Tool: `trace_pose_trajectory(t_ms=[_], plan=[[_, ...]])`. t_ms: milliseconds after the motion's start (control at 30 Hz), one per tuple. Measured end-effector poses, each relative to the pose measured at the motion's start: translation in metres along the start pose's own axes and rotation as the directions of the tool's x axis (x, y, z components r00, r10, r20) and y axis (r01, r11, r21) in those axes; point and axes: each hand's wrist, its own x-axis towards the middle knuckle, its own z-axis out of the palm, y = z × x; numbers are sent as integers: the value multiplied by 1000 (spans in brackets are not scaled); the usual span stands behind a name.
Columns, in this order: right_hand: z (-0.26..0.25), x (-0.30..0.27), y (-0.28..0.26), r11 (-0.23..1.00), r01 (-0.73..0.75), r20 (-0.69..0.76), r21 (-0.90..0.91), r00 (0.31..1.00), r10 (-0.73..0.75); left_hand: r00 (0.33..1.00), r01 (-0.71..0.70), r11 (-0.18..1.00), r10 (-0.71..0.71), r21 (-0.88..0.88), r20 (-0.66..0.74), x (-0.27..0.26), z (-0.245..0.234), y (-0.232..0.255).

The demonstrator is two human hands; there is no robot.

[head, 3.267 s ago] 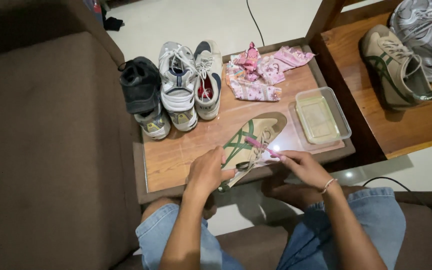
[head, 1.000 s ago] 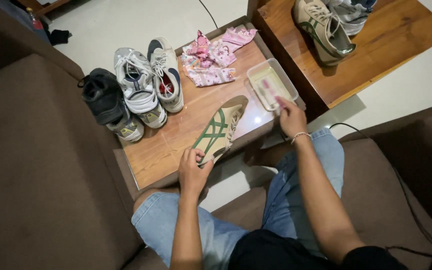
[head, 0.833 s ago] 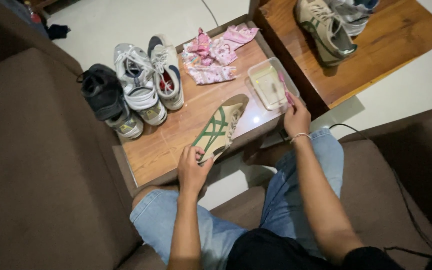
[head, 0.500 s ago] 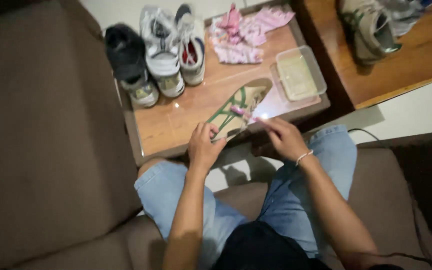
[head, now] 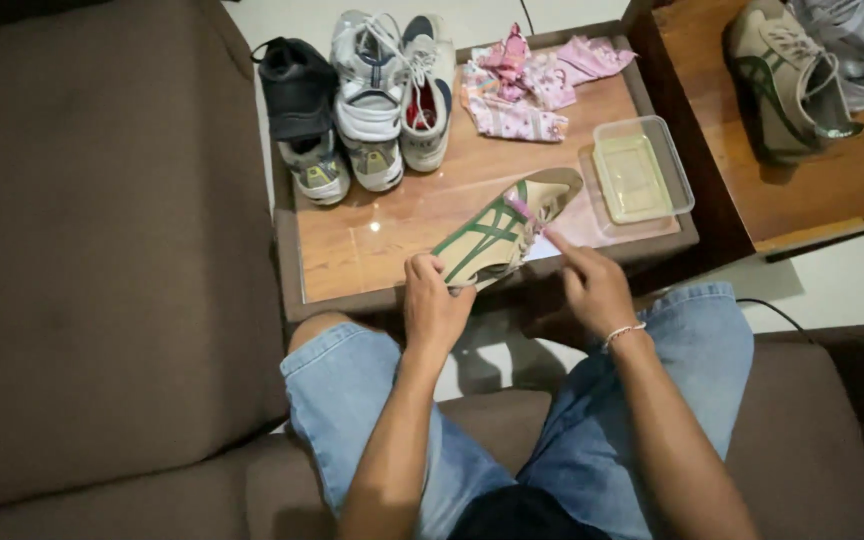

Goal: Cleaning a sneaker with a toothbrush and cleaning solution while sitting on a couch.

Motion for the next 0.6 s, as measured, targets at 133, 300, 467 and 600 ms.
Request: trace_pose_trajectory(t_ms=[133,300,467,600], plan=[[-12,5,-60,989,35,182,142,981,-61,978,187,981,-179,-61,108,-3,-11,13],[6,0,0,995,-79,57,-54,995,82,939,261,961,-276,94,207,-7,-22,30],[20,-7,-3,998,-48,159,35,986,42,932,262,960,-278,99,231,-1,-25,28],[4,-6,12,992,-115,-84,-55,990,110,938,257,964,-265,62,224,-5,-21,23]])
